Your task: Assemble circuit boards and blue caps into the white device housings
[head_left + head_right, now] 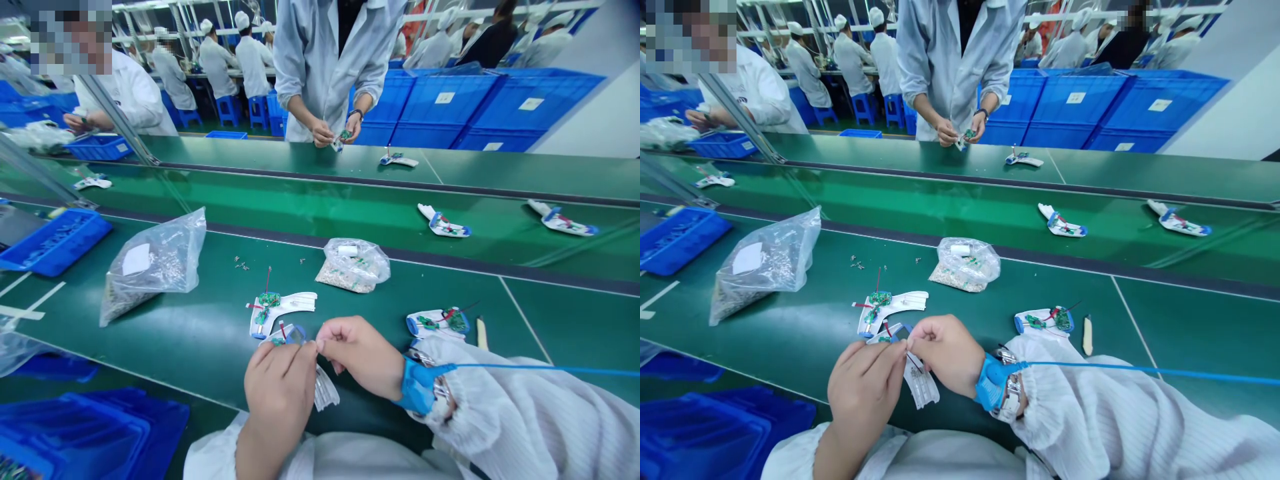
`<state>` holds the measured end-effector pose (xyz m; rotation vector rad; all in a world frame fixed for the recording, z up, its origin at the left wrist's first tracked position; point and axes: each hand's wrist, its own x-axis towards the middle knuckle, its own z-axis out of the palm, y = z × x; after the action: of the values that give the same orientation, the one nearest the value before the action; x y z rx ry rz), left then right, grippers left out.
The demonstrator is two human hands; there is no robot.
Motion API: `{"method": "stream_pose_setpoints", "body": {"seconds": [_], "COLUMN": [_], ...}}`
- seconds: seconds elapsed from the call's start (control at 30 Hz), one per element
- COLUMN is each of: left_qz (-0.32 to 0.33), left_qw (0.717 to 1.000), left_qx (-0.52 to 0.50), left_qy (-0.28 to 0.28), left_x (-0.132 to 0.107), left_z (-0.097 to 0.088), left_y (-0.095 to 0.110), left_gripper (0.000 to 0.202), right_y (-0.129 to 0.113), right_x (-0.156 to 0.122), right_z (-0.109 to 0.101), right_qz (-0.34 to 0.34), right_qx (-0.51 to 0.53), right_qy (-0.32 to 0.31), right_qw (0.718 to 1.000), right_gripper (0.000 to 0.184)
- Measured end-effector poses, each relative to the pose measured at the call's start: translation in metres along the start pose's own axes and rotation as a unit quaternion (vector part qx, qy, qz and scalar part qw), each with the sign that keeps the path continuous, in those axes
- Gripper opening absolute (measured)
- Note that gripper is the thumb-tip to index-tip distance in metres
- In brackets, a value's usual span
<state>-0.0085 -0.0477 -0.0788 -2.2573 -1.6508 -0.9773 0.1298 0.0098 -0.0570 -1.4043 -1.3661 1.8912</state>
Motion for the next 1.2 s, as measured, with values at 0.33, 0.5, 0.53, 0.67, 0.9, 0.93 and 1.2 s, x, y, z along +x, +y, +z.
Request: {"method": "stream_pose_setpoints", "body": {"seconds": [0.33, 0.5, 0.53, 0.67, 0.9, 0.93, 1.2], "left_qz": [-0.332, -0.442, -0.466, -0.521, -0.494, -0.471, -0.372], "left_qw": [0.908, 0.858, 0.845, 0.803, 0.758, 0.774, 0.87], "left_qx": [0.057, 0.017, -0.001, -0.139, -0.371, -0.365, -0.247], "left_qy": [-0.25, -0.259, -0.261, -0.252, -0.208, -0.215, -0.209], "left_x": [-0.033, -0.057, -0.06, -0.061, 0.007, 0.018, 0.051], "left_z": [0.045, 0.027, 0.021, -0.001, -0.046, -0.051, -0.051], "left_y": [0.036, 0.019, 0.014, 0.003, 0.03, 0.034, 0.045], "left_gripper": [0.039, 0.045, 0.044, 0.016, 0.024, 0.025, 0.037], "right_y": [-0.014, -0.004, -0.002, -0.005, -0.041, -0.044, -0.055], "right_x": [-0.014, -0.018, -0.018, -0.022, -0.039, -0.041, -0.047], "right_z": [-0.038, -0.045, -0.045, -0.039, -0.014, -0.013, -0.034], "right_qz": [-0.059, -0.053, -0.052, -0.078, -0.361, -0.39, -0.471], "right_qx": [-0.054, -0.136, -0.142, -0.161, -0.264, -0.286, -0.355], "right_qy": [-0.007, -0.061, -0.071, -0.097, -0.1, -0.083, -0.016], "right_qw": [0.997, 0.987, 0.986, 0.979, 0.889, 0.871, 0.808], "right_gripper": [0.009, 0.011, 0.011, 0.011, 0.013, 0.013, 0.015]}}
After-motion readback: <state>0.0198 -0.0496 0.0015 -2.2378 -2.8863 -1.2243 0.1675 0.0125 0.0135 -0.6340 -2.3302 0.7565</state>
